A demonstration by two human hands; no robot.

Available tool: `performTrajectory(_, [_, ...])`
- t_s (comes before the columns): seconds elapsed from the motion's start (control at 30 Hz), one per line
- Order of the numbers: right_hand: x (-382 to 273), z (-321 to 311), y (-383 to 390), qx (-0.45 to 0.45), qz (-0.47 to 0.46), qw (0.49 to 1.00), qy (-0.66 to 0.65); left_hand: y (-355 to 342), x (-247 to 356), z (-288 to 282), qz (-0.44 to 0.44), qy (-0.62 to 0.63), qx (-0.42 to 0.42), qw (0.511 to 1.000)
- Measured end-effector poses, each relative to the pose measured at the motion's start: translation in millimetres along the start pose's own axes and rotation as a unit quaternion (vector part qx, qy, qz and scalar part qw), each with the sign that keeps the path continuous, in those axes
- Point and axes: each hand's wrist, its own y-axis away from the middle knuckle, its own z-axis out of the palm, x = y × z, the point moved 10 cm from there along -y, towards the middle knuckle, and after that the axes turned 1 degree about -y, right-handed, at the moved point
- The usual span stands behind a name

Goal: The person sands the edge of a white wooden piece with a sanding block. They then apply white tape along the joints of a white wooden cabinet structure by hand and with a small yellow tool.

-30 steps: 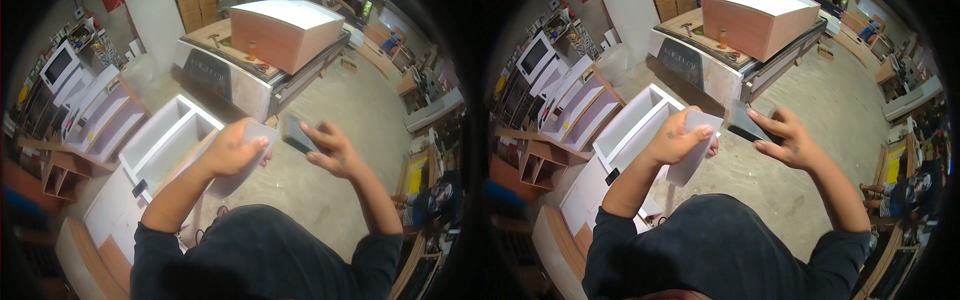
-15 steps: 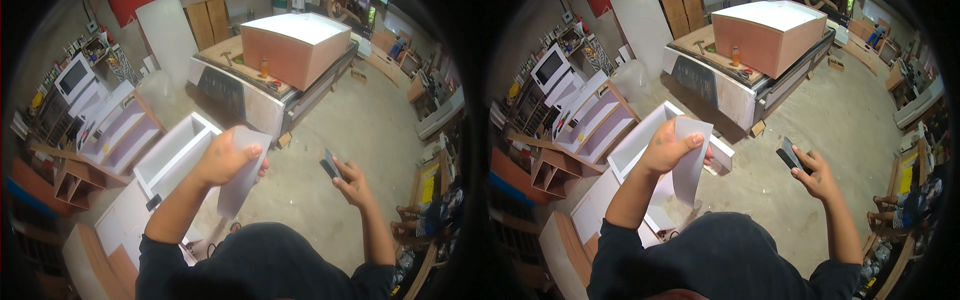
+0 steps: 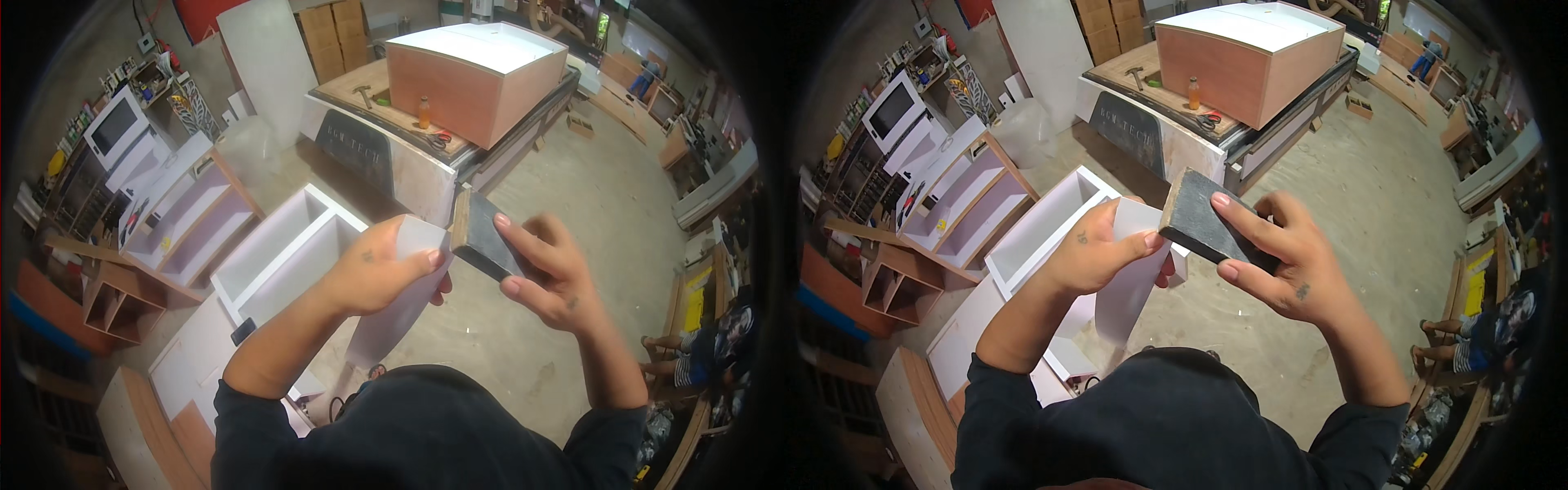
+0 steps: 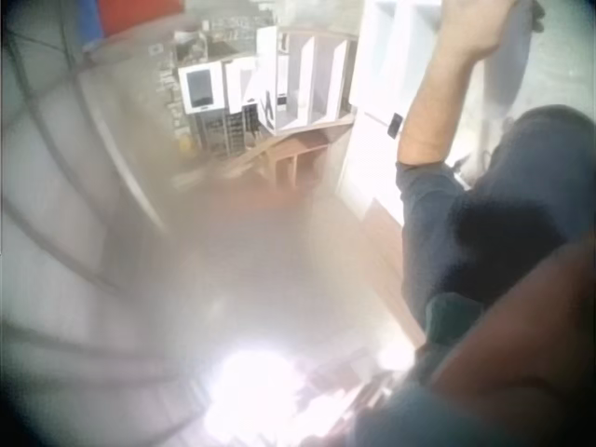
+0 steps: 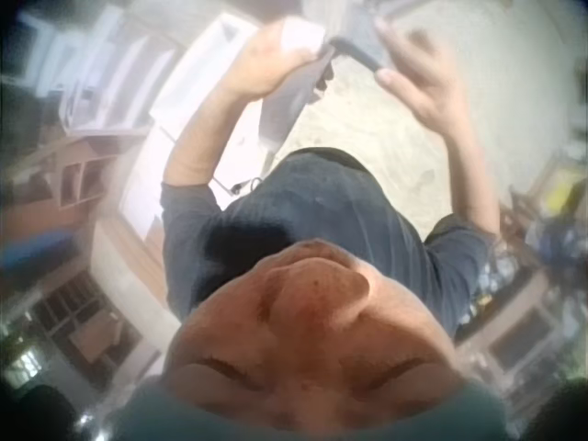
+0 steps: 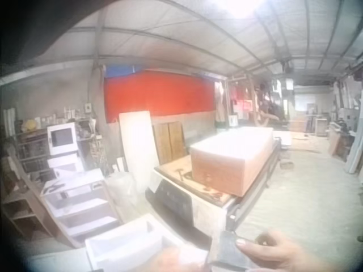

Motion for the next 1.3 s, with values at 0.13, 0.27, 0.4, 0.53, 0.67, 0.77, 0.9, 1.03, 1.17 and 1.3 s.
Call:
performTrajectory(0.13, [-4.4,-5.5,2.0,-0.008,-0.017,0.996,0.081,2.2,3.6,3.6,0.004,-0.013,-0.009,1.0])
performTrajectory(0.27, [-26.5,10.0,-19.8,-0.005,-0.089,0.985,0.151,-0.7,-10.5,19.9,-0.007,0.06,-0.048,0.997])
performTrajectory(0.4, [-33.8,19.4,-34.6,-0.016,-0.109,0.987,0.118,-1.1,-14.0,16.7,-0.011,0.021,-0.018,1.0])
performTrajectory(0.53, [-4.3,12.8,-7.3,-0.056,-0.049,0.995,0.073,2.6,-14.7,4.1,0.008,0.003,-0.019,1.0])
performTrajectory(0.67, [-29.5,28.5,-35.4,-0.023,-0.103,0.992,0.076,-9.3,-18.5,32.6,0.004,-0.106,-0.064,0.992])
performTrajectory(0.77, [-36.0,26.7,-42.7,-0.014,-0.116,0.989,0.086,-11.2,-15.3,29.9,0.028,-0.096,-0.059,0.993])
performTrajectory(0.9, [-6.2,17.7,-11.5,-0.032,-0.075,0.994,0.075,-9.6,-20.2,7.8,0.029,0.042,-0.028,0.998])
performTrajectory(1.03, [-29.3,28.6,-41.0,-0.01,-0.125,0.989,0.077,-18.6,-12.4,36.9,0.027,-0.13,-0.07,0.989])
performTrajectory(1.17, [-15.8,22.4,-32.2,-0.026,-0.105,0.992,0.068,-16.0,-12.5,18.2,0.03,-0.032,-0.043,0.998])
performTrajectory(1.3, [-3.6,21.8,-20.6,-0.021,-0.091,0.995,0.038,-19.7,-23.6,17.0,0.013,0.025,-0.055,0.998])
